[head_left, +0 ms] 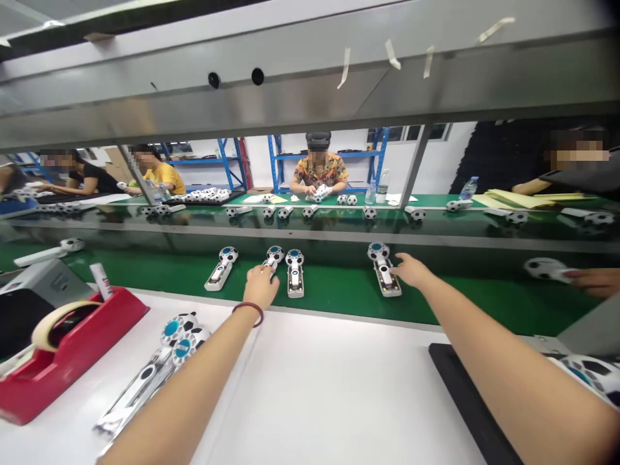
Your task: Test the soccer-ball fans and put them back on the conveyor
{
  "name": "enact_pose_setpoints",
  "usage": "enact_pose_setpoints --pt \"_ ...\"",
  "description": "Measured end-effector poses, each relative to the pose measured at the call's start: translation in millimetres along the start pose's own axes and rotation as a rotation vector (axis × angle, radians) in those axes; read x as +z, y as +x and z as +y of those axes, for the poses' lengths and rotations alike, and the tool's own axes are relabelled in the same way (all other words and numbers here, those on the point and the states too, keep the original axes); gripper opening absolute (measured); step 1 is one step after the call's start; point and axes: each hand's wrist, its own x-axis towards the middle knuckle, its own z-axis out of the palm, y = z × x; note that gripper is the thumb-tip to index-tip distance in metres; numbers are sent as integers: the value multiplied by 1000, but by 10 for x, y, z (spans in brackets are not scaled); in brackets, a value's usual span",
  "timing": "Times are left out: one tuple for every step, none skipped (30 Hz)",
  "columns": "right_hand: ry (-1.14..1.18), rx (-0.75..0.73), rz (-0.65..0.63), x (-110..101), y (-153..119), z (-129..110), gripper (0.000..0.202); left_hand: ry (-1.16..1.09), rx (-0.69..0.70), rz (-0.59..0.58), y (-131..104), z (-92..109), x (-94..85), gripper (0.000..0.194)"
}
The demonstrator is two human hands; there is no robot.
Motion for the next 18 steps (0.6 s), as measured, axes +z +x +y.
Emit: enact_pose_setpoints --pt "-39 -2 34 57 -2 -15 53 29 -38 -5 109 -62 -19 24" --pt "-73 -13 53 135 -25 -56 57 49 -77 -22 213 -116 -26 27" --pt "-96 -39 54 238 -61 -120 58 59 -119 -50 311 -162 -23 30" --pt "-107 -75 33 365 -108 -203 58 62 -161 -86 403 -201 -12 32" --pt "-111 -101 -4 513 -158 -299 58 58 -202 -128 485 -233 8 33" --pt "-110 -114 -46 677 -209 -399 57 50 -241 -171 556 -257 33 33" --pt "-101 -119 -95 851 -257 -499 58 41 -276 -213 615 -273 63 33" --pt "-82 -123 -143 1027 -298 -594 62 30 -306 -250 659 -281 96 33" --pt "-60 -124 -186 1198 -332 -680 66 19 -333 -281 690 -279 131 32" --pt "-38 -120 -215 1356 -356 -757 71 4 -356 -306 705 -268 167 32" --pt "-16 -107 -238 1496 -371 -824 75 -17 -377 -323 706 -247 204 31" --pt "4 -93 -251 1613 -375 -880 78 -44 -398 -332 691 -218 241 31" --pt "21 -75 -255 1704 -370 -926 82 -80 -419 -333 660 -182 277 31" --pt "38 -50 -255 1768 -357 -960 86 -126 -440 -326 612 -139 311 31" --pt "56 -22 -255 1806 -338 -983 90 -181 -460 -311 548 -92 340 31" --pt "79 6 -258 1820 -318 -993 91 -247 -478 -291 468 -42 361 30" --pt "112 30 -267 1812 -302 -991 87 -327 -490 -270 374 11 371 30" --pt "156 45 -282 1785 -296 -977 78 -418 -494 -245 267 66 369 29"
